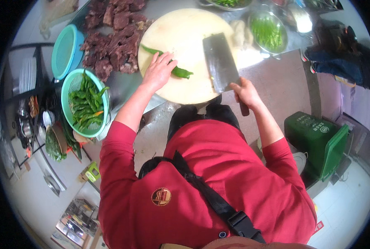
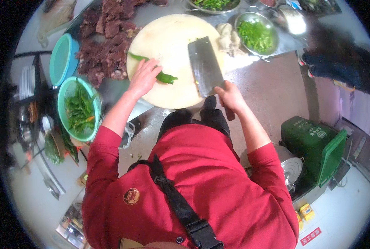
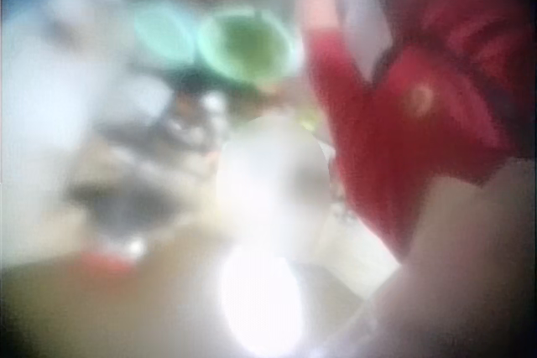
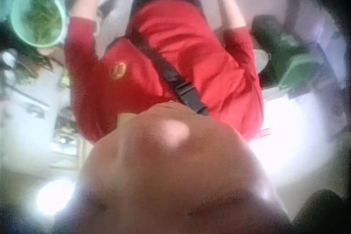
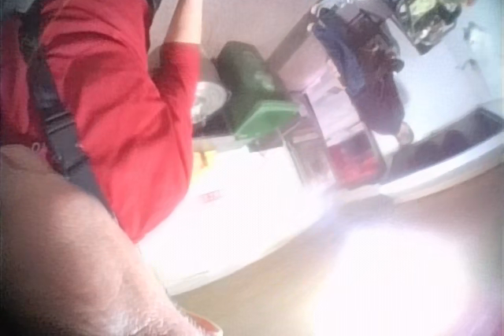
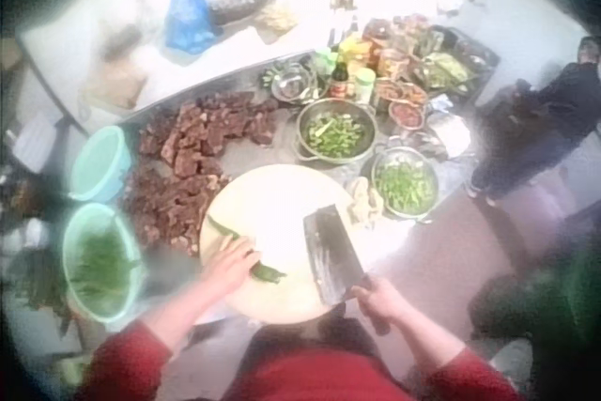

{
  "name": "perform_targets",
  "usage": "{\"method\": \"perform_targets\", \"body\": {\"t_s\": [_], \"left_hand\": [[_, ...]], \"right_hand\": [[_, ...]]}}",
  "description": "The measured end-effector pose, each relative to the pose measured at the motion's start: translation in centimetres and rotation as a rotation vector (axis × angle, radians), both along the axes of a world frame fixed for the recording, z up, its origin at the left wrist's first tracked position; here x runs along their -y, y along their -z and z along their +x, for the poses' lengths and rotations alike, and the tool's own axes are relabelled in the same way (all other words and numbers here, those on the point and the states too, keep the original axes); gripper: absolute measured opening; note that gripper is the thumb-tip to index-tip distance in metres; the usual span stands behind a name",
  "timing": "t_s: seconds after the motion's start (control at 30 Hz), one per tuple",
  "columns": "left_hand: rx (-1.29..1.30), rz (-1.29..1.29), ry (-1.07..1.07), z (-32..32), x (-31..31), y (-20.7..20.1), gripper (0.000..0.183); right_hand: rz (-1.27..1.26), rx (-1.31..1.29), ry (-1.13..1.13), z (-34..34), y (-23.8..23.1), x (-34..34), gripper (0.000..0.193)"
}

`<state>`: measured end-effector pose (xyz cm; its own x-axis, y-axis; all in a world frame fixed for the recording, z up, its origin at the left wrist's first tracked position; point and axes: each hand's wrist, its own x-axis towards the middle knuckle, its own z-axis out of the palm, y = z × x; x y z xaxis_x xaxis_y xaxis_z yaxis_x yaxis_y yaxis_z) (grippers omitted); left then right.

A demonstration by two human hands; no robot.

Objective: The person repeatedly slices green chili peppers on a round cutting board using a cleaver. Each pepper is held with the left hand and cut into thin strips, then the strips are gathered and placed into a metal bowl. The process continues with multiple peppers taken from a nearby basket.

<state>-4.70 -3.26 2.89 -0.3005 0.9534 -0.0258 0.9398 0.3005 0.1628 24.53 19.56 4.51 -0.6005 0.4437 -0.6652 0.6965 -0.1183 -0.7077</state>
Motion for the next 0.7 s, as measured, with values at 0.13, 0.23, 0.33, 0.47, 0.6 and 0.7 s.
{"method": "perform_targets", "body": {"t_s": [0.13, 0.23, 0.33, 0.47, 0.6, 0.7], "left_hand": [[0.289, -0.091, -0.116, -0.4, -4.0, -0.7, 0.035], [0.510, 0.228, -0.302, 0.9, -5.5, -0.1, 0.041], [1.009, 0.215, -0.587, 2.4, -7.1, 2.2, 0.041], [0.528, 0.186, -0.603, 3.0, -7.4, 4.4, 0.042], [0.337, 0.165, -0.562, 2.7, -6.2, 4.5, 0.038], [0.448, 0.214, -0.638, 2.5, -6.0, 4.2, 0.039]], "right_hand": [[0.009, -0.011, -0.017, 0.6, 1.3, -1.3, 0.022], [-0.089, -0.077, 0.045, 1.1, 2.0, -2.3, 0.019], [-0.174, -0.084, 0.047, 1.1, 2.4, -3.1, 0.019], [-0.240, -0.111, 0.079, 0.5, 2.3, -3.6, 0.019], [-0.241, -0.121, 0.099, -0.4, 1.8, -3.8, 0.022], [-0.271, -0.153, 0.131, -1.3, 1.4, -4.0, 0.022]]}}
